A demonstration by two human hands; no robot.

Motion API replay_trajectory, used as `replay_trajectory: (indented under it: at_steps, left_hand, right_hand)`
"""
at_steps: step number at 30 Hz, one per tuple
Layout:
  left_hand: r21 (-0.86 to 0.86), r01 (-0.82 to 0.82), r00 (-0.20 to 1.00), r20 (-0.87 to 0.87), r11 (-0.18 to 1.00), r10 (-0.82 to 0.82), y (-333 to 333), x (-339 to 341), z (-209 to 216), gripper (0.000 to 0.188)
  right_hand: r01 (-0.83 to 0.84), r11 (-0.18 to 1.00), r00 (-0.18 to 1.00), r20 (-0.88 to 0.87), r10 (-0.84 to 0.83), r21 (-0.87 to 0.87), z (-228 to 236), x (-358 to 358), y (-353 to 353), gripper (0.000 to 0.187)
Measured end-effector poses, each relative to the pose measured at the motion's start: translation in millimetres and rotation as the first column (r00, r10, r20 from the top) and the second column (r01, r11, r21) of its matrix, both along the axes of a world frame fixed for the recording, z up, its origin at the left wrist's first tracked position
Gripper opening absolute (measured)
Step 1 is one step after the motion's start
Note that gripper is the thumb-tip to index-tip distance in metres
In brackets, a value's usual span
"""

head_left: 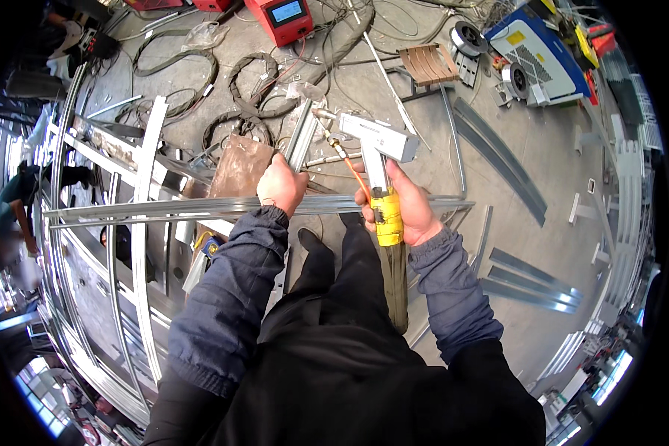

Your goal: The person assembles a metal frame by positioning aluminum profiles on a workbench and fastening them with a pneumatic nail gun. The person repeatedly aligns pieces, fires fasteners at joints, and adjusts the frame while other workers are visible in the background.

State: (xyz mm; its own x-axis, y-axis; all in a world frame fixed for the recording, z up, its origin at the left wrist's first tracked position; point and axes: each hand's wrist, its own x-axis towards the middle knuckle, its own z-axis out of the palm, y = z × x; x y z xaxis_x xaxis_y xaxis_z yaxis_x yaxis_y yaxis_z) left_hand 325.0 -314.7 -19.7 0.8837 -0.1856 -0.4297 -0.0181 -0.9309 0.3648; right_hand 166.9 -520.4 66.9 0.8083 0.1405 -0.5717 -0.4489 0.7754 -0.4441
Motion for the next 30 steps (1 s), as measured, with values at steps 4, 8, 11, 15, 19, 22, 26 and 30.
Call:
replay_trajectory:
  at_steps: [4,8,11,15,19,22,26,30]
  left_hand:
    - [-0.008,0.007,0.999,0.035,1.0,-0.007,-0.2,-1.3,-1.1,0.043]
    - [-0.014,0.009,0.999,0.051,1.0,-0.008,-0.4,-3.0,-0.4,0.043]
    - [-0.019,0.006,0.999,0.05,1.0,-0.005,-0.3,-3.7,-0.4,0.044]
    - [-0.003,0.004,0.999,0.05,1.0,-0.004,-3.2,-3.6,1.8,0.044]
    - [0.006,-0.003,0.999,0.036,1.0,0.003,-2.5,-2.1,2.4,0.044]
    - [0.014,-0.003,1.0,0.023,1.0,0.003,-4.1,-1.5,4.1,0.044]
    - [0.024,0.008,0.999,0.036,1.0,-0.008,-2.7,-0.4,-1.6,0.045]
    - [0.013,0.003,0.999,0.032,1.0,-0.003,-3.6,-0.2,-0.4,0.046]
  right_hand:
    - [0.004,1.0,1.0,0.006,-0.004,0.0,0.5,-2.0,-0.3,0.061]
    - [0.019,1.0,1.0,0.011,-0.019,0.008,-4.5,-3.4,0.3,0.06]
    - [0.022,1.0,1.0,-0.001,-0.022,0.004,-5.5,-2.3,1.3,0.06]
    - [0.03,1.0,0.999,-0.017,-0.03,0.003,-7.1,-1.7,2.4,0.061]
    - [0.032,0.999,0.999,-0.019,-0.032,0.01,-6.0,-1.9,2.5,0.061]
    - [0.036,0.999,0.999,-0.02,-0.036,-0.001,-6.7,-2.9,3.3,0.061]
    - [0.025,1.0,0.999,-0.021,-0.025,0.01,-4.5,-2.5,4.1,0.062]
    - [0.011,1.0,0.999,-0.031,-0.011,0.008,-4.3,-3.3,2.7,0.063]
